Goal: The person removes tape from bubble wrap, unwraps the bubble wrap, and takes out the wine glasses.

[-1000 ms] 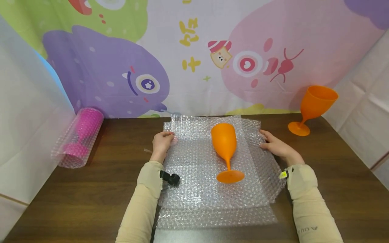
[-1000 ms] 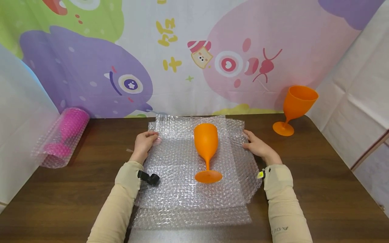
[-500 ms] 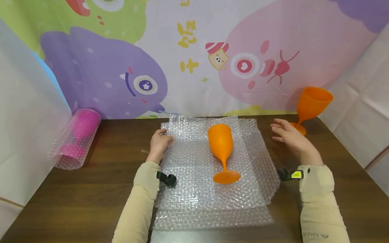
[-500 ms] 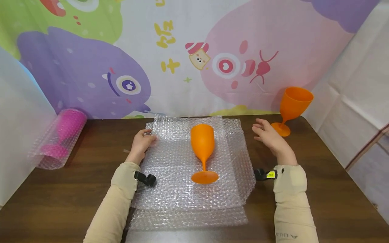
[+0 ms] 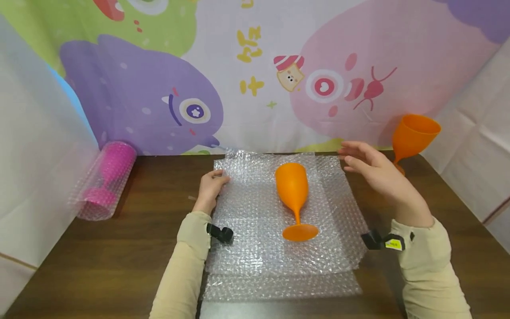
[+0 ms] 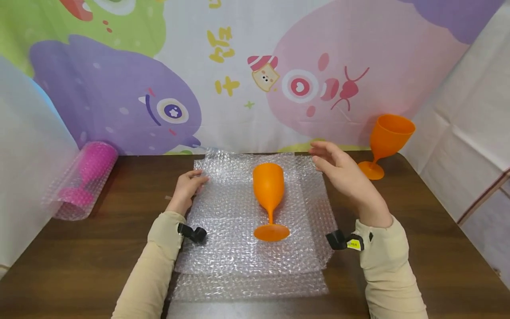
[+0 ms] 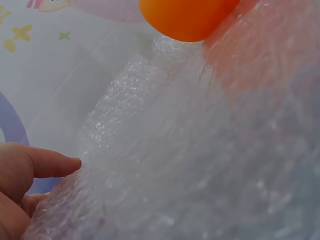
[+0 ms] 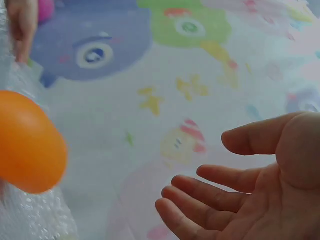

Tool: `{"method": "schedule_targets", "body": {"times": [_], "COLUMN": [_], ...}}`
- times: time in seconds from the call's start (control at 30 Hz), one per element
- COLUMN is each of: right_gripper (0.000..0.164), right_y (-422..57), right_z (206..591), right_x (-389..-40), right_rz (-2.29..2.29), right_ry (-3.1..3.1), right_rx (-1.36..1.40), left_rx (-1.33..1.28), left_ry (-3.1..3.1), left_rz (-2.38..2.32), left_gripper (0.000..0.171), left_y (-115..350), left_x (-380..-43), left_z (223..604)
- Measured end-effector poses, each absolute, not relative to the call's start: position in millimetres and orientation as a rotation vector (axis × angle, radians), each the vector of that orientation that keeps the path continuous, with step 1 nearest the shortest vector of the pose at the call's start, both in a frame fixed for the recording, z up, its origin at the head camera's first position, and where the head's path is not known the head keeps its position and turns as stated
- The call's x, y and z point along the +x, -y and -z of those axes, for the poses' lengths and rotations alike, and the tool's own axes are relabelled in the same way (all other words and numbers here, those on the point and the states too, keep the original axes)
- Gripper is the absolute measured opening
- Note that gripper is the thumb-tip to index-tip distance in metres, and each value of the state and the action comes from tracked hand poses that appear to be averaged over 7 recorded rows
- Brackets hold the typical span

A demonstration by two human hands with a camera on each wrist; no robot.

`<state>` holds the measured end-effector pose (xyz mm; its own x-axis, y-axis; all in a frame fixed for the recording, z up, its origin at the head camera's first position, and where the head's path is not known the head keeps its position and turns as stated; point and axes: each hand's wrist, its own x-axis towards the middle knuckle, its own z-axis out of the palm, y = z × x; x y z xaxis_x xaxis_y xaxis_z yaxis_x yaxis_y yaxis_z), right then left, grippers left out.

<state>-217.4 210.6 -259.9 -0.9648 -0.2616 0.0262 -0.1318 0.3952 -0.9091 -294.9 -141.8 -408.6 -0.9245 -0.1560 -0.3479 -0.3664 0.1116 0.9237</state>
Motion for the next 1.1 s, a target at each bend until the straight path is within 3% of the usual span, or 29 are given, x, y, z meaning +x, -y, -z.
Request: {"method": "schedule_targets", "body": {"times": [0.27, 0.47, 0.8, 1.1], "right_gripper": [0.041, 0.041, 0.099, 0.108], "right_y": [-172, -152, -133, -124], "right_z": [245, 273, 330, 356], "right_x": [-227, -250, -270, -269], "right_rz": [1.512, 1.26, 0.955, 1.222], "right_ry": [-2.435, -2.627, -2.63, -2.446], "right_rx": [-0.402, -0.263, 0.041, 0.18], "left_rx": [-0.522, -0.522, -0.489, -0.445], "left_ry": [-2.203, -2.24, -2.277, -2.319], "left_rz": [-1.946, -1.944, -1.914, -1.899], "left_gripper": [0.043, 0.043, 0.039, 0.028], "left_y": [144, 146, 144, 142], "left_x": [-296, -297, -295, -294], "left_z": [409, 409, 410, 412]}}
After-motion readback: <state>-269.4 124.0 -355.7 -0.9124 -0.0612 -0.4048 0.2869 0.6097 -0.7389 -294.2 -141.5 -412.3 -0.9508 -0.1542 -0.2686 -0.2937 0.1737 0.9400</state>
